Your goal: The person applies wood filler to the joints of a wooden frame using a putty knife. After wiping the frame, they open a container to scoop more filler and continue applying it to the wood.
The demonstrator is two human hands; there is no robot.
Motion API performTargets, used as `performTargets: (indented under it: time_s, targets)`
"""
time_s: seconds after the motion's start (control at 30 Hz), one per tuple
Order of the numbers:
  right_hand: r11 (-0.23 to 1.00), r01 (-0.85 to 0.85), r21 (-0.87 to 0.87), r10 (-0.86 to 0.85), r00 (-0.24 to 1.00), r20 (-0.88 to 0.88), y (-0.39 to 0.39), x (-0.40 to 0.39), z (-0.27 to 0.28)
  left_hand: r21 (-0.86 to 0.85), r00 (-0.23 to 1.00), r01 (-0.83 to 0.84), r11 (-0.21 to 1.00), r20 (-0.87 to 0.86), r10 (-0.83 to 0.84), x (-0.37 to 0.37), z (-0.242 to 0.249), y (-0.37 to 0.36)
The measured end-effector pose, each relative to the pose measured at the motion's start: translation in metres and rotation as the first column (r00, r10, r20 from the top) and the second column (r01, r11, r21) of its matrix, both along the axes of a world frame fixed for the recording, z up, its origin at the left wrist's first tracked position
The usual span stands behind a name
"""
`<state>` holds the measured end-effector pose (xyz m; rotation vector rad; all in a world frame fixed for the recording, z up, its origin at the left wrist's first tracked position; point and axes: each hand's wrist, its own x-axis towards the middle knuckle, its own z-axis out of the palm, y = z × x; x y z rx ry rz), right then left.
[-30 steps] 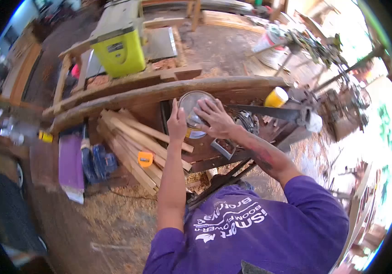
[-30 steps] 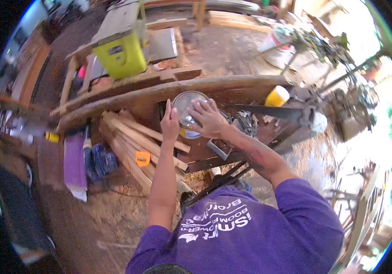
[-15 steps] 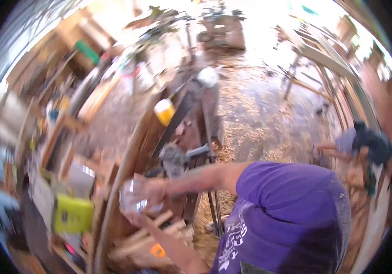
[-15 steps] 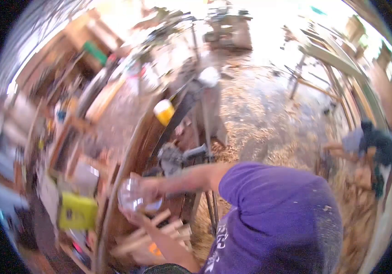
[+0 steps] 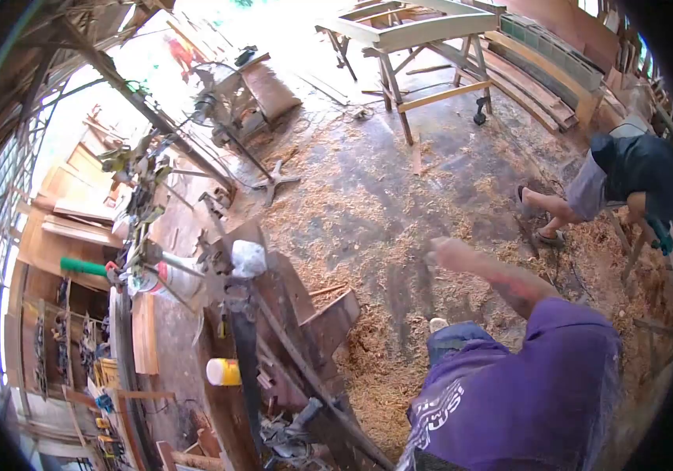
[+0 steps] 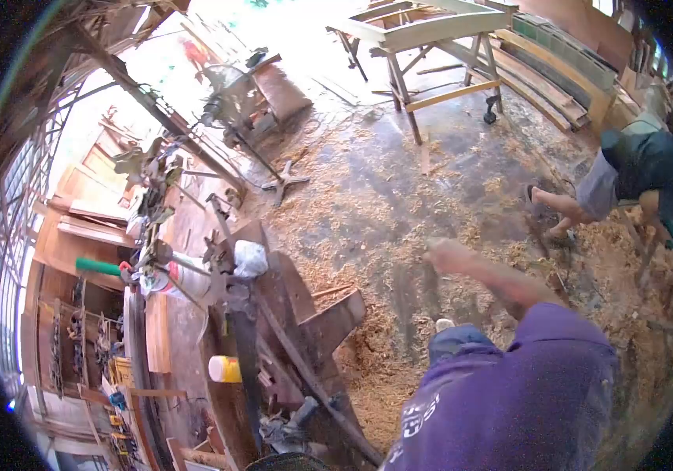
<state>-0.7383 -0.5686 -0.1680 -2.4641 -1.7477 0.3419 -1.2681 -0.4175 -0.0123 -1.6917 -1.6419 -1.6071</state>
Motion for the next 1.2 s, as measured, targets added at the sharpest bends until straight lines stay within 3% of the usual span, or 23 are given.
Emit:
performTargets:
  time_s: [0.07,0.1,0.13,0.2,0.27,0.3,0.37,0.43,0.47,0.5,0.6,0.63,0.67,0.7,0.8,0.9,0.97,1.0,1.07,1.1,1.13,1.17,1.2]
  targets:
    - [0.915,0.399,-0.054,-0.402,0.901,-0.165,-0.05,0.042,-0.023,-0.223,0.962,0.267,0.938,0.003,-0.273,0.073,-0.015,0.008]
    - [0.908,0.408,-0.091,-0.418,0.891,-0.178,-0.064,0.052,-0.016,-0.351,0.901,0.424,0.835,0.065,-0.43,0.107,-0.045,0.03]
    - [0.889,0.436,-0.138,-0.457,0.861,-0.225,-0.074,0.057,0.008,-0.486,0.825,0.438,0.756,-0.116,-0.553,0.166,-0.031,0.024]
    - [0.885,0.407,-0.227,-0.462,0.829,-0.315,-0.081,0.064,0.025,-0.516,0.461,0.757,0.4,-0.012,-0.888,0.238,-0.057,0.033]
    - [0.856,0.483,-0.183,-0.517,0.791,-0.328,-0.079,0.067,0.036,-0.612,0.161,0.786,0.092,0.059,-0.985,0.306,-0.065,0.031]
    - [0.839,0.522,-0.152,-0.54,0.77,-0.34,-0.079,0.064,0.042,-0.615,0.128,0.786,0.065,0.06,-0.99,0.333,-0.069,0.033]
    - [0.797,0.584,-0.151,-0.592,0.708,-0.384,-0.085,0.063,0.038,-0.762,-0.122,0.594,-0.257,0.23,-0.965,0.375,-0.081,0.038]
    - [0.763,0.635,-0.117,-0.601,0.632,-0.489,-0.096,0.074,0.02,-0.788,-0.217,0.526,-0.32,0.24,-0.946,0.408,-0.099,0.052]
    - [0.718,0.683,-0.136,-0.614,0.53,-0.585,-0.101,0.083,0.024,-0.809,-0.282,0.466,-0.357,0.247,-0.927,0.424,-0.107,0.063]
    - [0.673,0.72,-0.168,-0.614,0.417,-0.67,-0.115,0.09,0.024,-0.811,-0.257,0.478,-0.338,0.239,-0.936,0.44,-0.112,0.07]
    - [0.263,0.942,-0.206,-0.825,0.109,-0.555,-0.195,0.085,-0.096,-0.831,-0.212,0.361,-0.423,0.369,-0.905,0.484,-0.153,0.094]
    - [0.164,0.979,-0.121,-0.896,0.096,-0.434,-0.227,0.067,-0.137,-0.827,-0.201,0.377,-0.418,0.367,-0.908,0.497,-0.169,0.106]
    - [-0.005,0.956,-0.293,-0.956,-0.091,-0.28,-0.236,0.048,-0.111,-0.854,-0.245,0.309,-0.419,0.354,-0.903,0.512,-0.182,0.119]
    - [-0.057,0.934,-0.352,-0.977,-0.125,-0.173,-0.255,0.038,-0.127,-0.879,-0.285,0.244,-0.41,0.339,-0.896,0.53,-0.188,0.133]
    - [0.061,0.802,-0.594,-0.997,0.021,-0.074,-0.285,0.025,-0.162,-0.842,-0.218,0.326,-0.43,0.375,-0.901,0.587,-0.193,0.173]
    - [0.308,0.623,-0.719,-0.95,0.237,-0.202,-0.254,0.049,-0.164,-0.83,-0.136,0.309,-0.464,0.444,-0.886,0.659,-0.185,0.215]
    - [0.432,0.553,-0.712,-0.898,0.338,-0.282,-0.22,0.085,-0.163,-0.87,-0.17,0.307,-0.386,0.349,-0.922,0.708,-0.197,0.243]
    - [0.483,0.536,-0.692,-0.868,0.394,-0.301,-0.203,0.109,-0.164,-0.883,-0.172,0.311,-0.352,0.312,-0.934,0.741,-0.177,0.25]
    - [0.584,0.544,-0.602,-0.795,0.532,-0.29,-0.171,0.17,-0.179,-0.845,-0.257,0.382,-0.373,0.291,-0.922,0.809,-0.161,0.267]
    - [0.701,0.524,-0.483,-0.686,0.681,-0.257,-0.162,0.2,-0.2,-0.849,-0.295,0.37,-0.377,0.277,-0.914,0.844,-0.147,0.275]
    - [0.368,0.886,-0.283,-0.866,0.216,-0.451,-0.136,0.227,-0.21,-0.854,-0.332,0.357,-0.378,0.263,-0.906,0.88,-0.137,0.283]
    - [0.496,0.804,-0.328,-0.861,0.409,-0.301,-0.119,0.27,-0.225,-0.815,-0.338,0.39,-0.429,0.307,-0.89,0.913,-0.139,0.293]
    - [0.173,0.805,-0.567,-0.871,-0.144,-0.469,-0.049,0.329,-0.135,-0.77,-0.342,0.428,-0.473,0.346,-0.874,0.945,-0.143,0.305]
